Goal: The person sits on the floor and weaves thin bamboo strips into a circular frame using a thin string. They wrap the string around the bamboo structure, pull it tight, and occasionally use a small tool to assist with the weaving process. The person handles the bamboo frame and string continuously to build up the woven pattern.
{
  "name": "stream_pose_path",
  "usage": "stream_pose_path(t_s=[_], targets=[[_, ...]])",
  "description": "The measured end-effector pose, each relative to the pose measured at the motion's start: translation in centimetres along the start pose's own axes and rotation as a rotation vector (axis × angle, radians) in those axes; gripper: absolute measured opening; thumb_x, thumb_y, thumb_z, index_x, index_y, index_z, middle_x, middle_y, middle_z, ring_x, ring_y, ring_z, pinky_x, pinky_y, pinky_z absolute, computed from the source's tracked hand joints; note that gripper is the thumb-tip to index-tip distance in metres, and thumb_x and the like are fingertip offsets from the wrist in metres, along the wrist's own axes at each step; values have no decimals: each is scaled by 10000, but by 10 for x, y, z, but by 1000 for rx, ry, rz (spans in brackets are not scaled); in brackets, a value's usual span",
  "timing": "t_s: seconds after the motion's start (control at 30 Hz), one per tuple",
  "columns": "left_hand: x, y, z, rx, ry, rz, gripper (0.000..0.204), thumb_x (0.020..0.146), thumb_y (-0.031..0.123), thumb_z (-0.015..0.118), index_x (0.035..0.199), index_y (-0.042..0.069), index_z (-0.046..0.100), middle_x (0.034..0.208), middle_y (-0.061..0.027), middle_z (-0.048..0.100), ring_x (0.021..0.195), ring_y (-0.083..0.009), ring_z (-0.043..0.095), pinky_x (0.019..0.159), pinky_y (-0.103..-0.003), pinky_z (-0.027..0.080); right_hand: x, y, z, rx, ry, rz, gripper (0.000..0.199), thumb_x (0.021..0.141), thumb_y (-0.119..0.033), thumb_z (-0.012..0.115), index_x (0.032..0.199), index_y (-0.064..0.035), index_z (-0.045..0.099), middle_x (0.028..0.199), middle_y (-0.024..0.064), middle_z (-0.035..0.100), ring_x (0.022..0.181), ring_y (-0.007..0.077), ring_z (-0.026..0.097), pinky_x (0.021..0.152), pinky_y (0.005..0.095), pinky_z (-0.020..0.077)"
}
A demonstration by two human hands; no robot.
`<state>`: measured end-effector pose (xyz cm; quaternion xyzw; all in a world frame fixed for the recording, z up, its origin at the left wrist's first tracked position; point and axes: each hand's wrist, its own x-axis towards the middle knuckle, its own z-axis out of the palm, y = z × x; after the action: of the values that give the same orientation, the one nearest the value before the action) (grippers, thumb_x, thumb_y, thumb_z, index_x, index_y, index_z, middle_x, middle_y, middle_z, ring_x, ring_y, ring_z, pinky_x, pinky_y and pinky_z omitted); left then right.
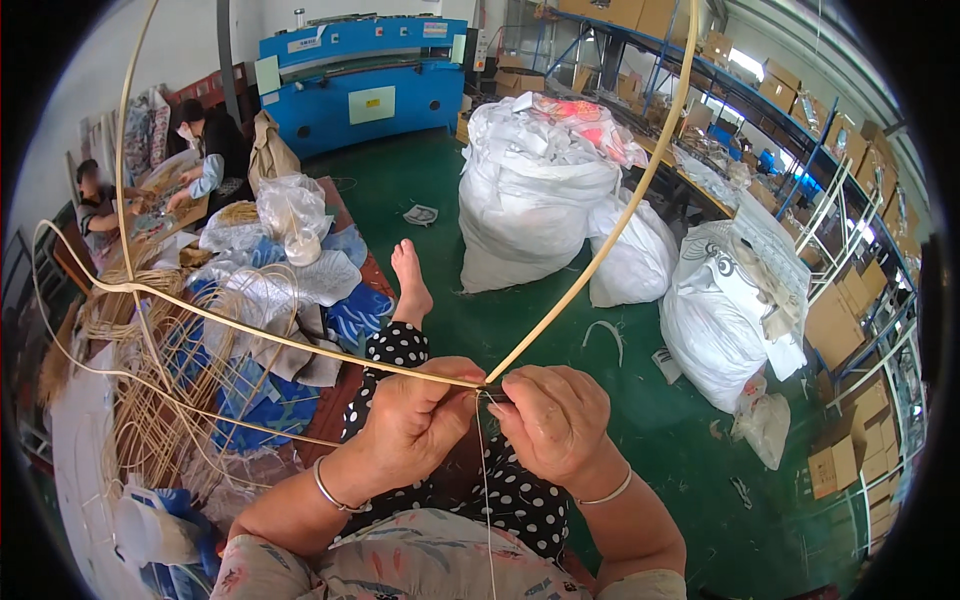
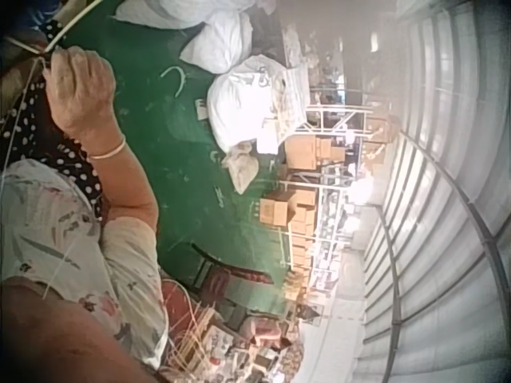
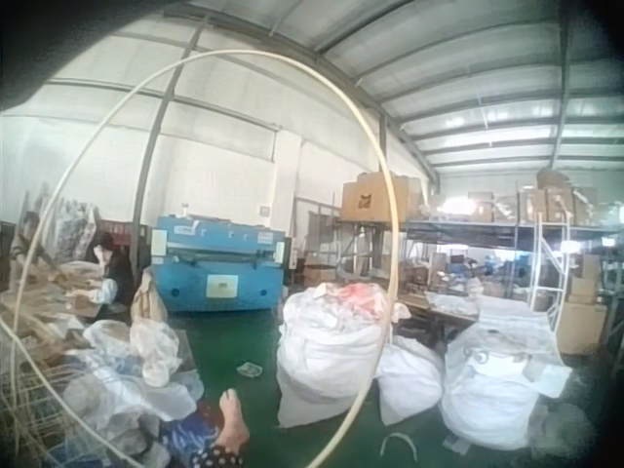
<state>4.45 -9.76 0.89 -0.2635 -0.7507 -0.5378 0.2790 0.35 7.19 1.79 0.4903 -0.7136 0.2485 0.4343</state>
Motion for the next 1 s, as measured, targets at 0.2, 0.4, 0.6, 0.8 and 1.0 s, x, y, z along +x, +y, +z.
stream_pose_path(t_s=[0.2,0.4,0.6,0.8,1.0], targets=[[-1,0,2,-28,-2,-71,166,755,-67,546,917,-30,547,863,-133,598,656,-212,594,566,-259,460,4,-4,-5,-30,-99,71,247,696,-90,653,896,-22,526,776,73,554,616,201,544,517,282,433],[3,-11,-3,90,-16,-9,156,750,-64,543,898,-18,551,819,-127,597,625,-245,593,544,-286,458,-6,5,-10,403,93,463,285,682,-13,664,934,0,532,783,85,572,598,148,543,502,239,418],[-17,-49,-1,271,-368,-25,116,760,70,544,874,60,553,708,-127,586,647,-307,589,551,-372,469,-8,5,-18,791,183,666,268,749,1,616,1007,4,540,851,55,596,644,57,511,569,192,423],[-76,-71,31,310,-696,-159,176,771,142,541,937,99,579,753,-112,594,676,-302,591,587,-381,481,-18,0,16,988,70,774,281,838,-42,542,1113,4,505,982,135,609,747,111,579,672,227,459],[-98,-69,49,215,-872,-218,142,786,157,495,887,74,550,734,-140,591,668,-328,595,600,-425,477,-4,-24,35,1193,174,754,293,871,-128,526,1131,-6,471,963,147,611,761,123,579,659,221,454]])
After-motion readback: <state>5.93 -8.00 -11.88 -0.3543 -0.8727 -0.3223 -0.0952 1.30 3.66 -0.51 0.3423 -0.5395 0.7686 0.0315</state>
